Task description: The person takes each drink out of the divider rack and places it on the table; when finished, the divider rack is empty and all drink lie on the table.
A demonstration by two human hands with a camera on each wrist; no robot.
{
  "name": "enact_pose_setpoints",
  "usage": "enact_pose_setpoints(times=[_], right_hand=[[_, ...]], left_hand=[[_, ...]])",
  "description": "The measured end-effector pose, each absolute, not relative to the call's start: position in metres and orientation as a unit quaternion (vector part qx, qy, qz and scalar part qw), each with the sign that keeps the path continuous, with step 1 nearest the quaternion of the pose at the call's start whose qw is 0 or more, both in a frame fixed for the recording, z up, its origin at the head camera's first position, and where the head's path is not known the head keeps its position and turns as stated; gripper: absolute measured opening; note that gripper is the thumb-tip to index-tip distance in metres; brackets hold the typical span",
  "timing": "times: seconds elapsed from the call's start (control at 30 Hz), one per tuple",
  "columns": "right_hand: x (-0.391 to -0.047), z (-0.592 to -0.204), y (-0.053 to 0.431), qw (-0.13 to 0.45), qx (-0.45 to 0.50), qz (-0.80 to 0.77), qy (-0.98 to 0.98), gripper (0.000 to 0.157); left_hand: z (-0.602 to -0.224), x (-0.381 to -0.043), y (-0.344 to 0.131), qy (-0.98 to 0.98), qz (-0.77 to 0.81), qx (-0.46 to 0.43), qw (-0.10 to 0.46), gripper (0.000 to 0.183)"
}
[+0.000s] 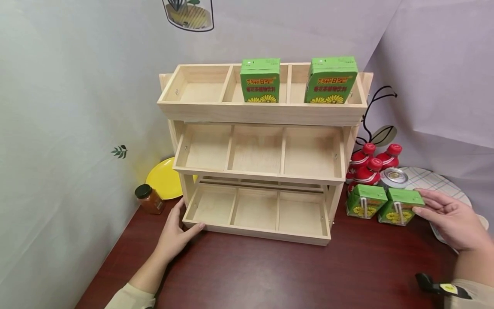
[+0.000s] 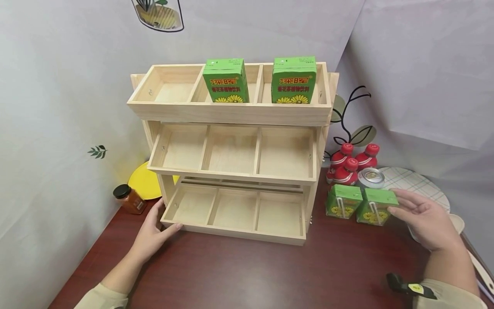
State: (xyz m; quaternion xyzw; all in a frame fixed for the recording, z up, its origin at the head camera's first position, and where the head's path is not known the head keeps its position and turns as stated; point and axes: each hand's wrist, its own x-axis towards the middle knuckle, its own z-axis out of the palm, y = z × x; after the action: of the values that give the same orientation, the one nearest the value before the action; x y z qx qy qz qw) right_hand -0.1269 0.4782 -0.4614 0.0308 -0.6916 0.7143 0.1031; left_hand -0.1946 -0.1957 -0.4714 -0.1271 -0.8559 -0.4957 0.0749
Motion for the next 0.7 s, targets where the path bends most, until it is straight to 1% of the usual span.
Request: enact_pose_setpoints(times=[0.1, 0.27, 0.4, 0.57, 0.7], right_hand=[[-0.127, -0.462, 0.478, 0.096, 0.021, 0.705, -0.702, 0.051], [-0.129, -0.464, 0.477, 0.103, 0.020, 0.687, -0.719, 0.050], [-0.132, -0.465, 0.476, 0.095, 0.041, 0.711, -0.696, 0.050], [-0.133, -0.464, 0.475, 0.092, 0.039, 0.718, -0.689, 0.050], [-0.132, -0.463, 0.477, 0.080, 0.045, 0.734, -0.673, 0.051]], left_hand=[[-0.483, -0.200, -0.200, -0.857, -0.493, -0.125, 0.077, 0.095], [-0.508, -0.211, -0.210, -0.855, -0.498, -0.124, 0.080, 0.096], [-0.496, -0.206, -0.205, -0.853, -0.499, -0.127, 0.080, 0.096], [-0.477, -0.197, -0.198, -0.852, -0.502, -0.130, 0.077, 0.095], [-0.476, -0.197, -0.197, -0.848, -0.508, -0.132, 0.075, 0.094]])
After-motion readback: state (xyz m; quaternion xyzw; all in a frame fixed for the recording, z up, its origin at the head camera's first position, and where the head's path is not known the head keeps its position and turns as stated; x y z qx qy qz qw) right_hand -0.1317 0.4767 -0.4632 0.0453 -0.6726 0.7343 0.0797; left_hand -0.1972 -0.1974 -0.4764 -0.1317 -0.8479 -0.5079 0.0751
